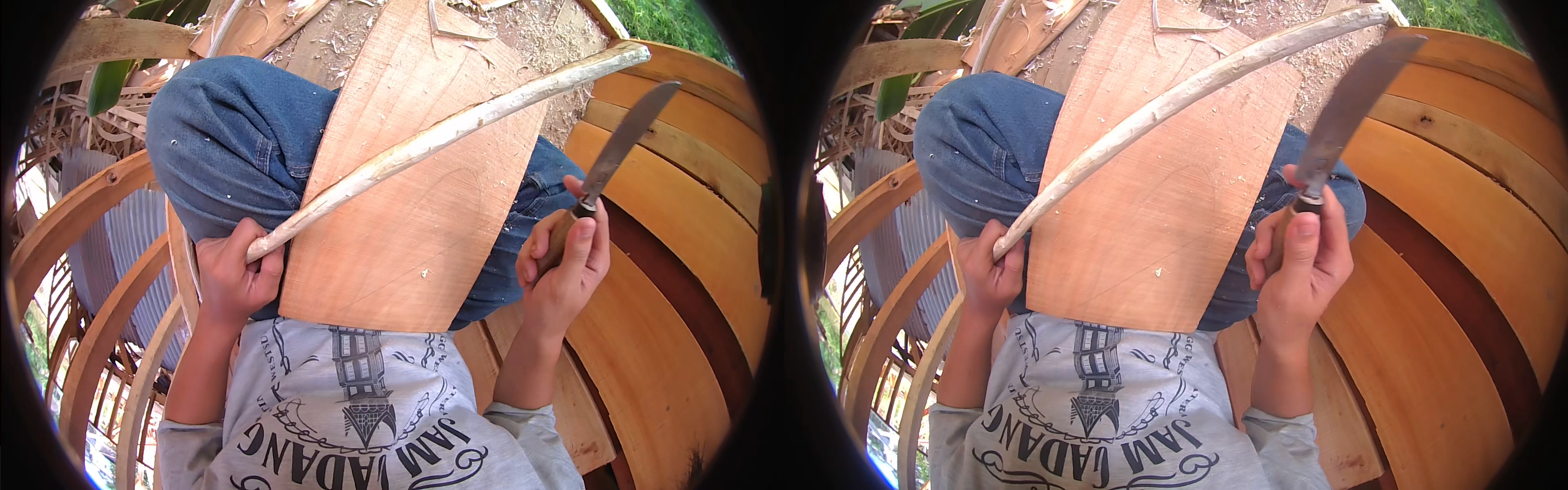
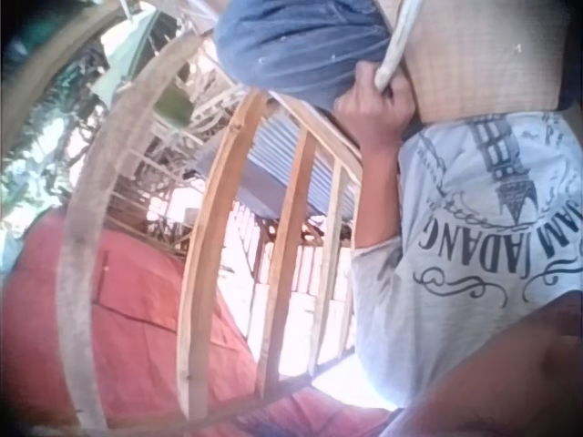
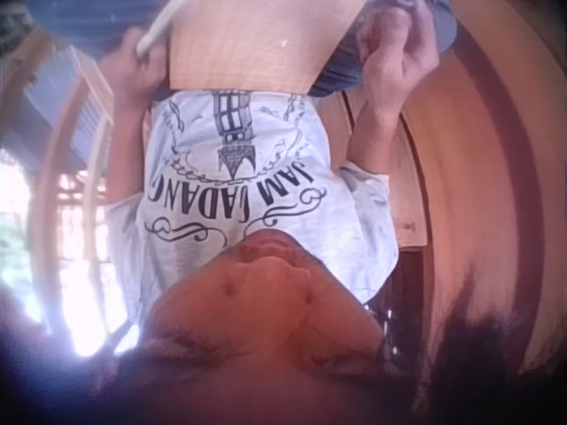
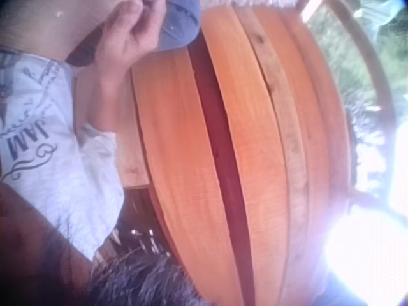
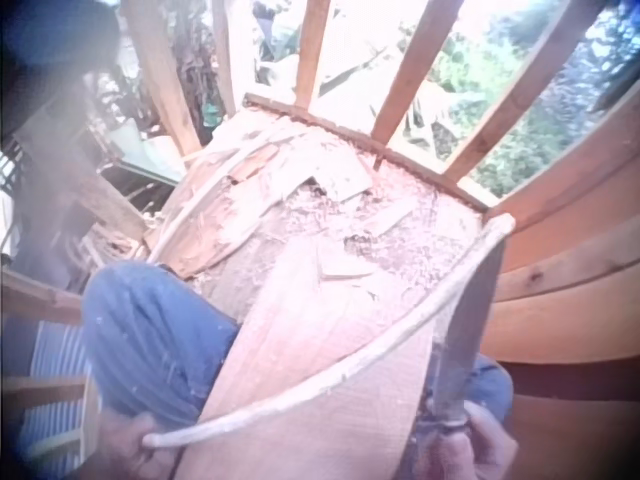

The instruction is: The person is sitting cross-legged and using a curved knife to shave and shape a long, thin wooden stick. They hold the stick against a flat wooden board placed on their lap and repeatedly scrape the surface to remove bark and smooth the wood.

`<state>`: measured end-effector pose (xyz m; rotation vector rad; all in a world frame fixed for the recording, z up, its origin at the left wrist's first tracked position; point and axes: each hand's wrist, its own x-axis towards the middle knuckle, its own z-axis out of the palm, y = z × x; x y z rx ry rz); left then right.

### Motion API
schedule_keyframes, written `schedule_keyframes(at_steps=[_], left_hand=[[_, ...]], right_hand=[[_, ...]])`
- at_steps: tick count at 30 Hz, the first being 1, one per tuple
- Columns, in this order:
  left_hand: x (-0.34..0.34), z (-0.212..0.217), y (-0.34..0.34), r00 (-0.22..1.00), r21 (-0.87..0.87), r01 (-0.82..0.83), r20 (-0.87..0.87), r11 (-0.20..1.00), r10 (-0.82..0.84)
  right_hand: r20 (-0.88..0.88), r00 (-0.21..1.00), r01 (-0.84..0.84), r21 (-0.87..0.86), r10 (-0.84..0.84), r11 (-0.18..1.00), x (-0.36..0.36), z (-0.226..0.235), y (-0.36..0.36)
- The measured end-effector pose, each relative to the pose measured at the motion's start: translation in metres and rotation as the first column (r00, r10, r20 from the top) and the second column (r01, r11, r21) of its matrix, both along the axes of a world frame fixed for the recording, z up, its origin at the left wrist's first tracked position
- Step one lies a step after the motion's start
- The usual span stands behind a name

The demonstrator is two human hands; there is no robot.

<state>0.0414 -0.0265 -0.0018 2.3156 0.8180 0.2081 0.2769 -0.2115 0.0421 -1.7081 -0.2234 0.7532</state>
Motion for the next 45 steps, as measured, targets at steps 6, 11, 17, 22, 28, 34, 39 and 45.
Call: schedule_keyframes(at_steps=[6,11,17,22,28,34,39,45], left_hand=[[0.004,0.002,0.002,1.0,0.007,0.015,0.009,1.0,-0.015],[0.005,0.001,0.003,1.0,0.014,0.026,0.0,1.0,-0.026],[0.002,0.002,0.001,1.0,-0.018,-0.007,0.012,1.0,0.007],[0.004,0.003,0.003,1.0,-0.014,0.002,-0.018,1.0,-0.002],[0.004,-0.001,0.0,1.0,-0.035,-0.014,0.024,0.999,0.015],[0.003,0.0,0.004,1.0,-0.025,0.0,0.015,1.0,0.0],[0.003,0.002,0.005,1.0,-0.037,0.018,0.006,0.999,-0.018],[0.004,-0.004,0.004,0.998,-0.04,0.017,0.061,0.999,-0.014]], right_hand=[[0.142,0.964,-0.196,-0.192,0.225,0.962,0.004,-0.004,-0.002],[0.144,0.884,-0.406,-0.234,0.445,0.883,-0.004,0.0,0.008],[-0.036,0.999,-0.035,-0.037,0.034,0.999,0.005,0.003,0.005],[0.181,0.715,-0.65,-0.181,0.675,0.738,-0.007,-0.005,0.009],[0.212,0.913,-0.301,-0.226,0.348,0.926,-0.014,-0.009,0.003],[0.016,0.997,-0.081,-0.013,0.082,0.997,-0.011,-0.002,0.005],[0.117,0.978,-0.161,-0.111,0.174,0.981,-0.009,-0.009,-0.002],[0.14,0.934,-0.291,-0.232,0.328,0.928,-0.017,-0.009,0.0]])
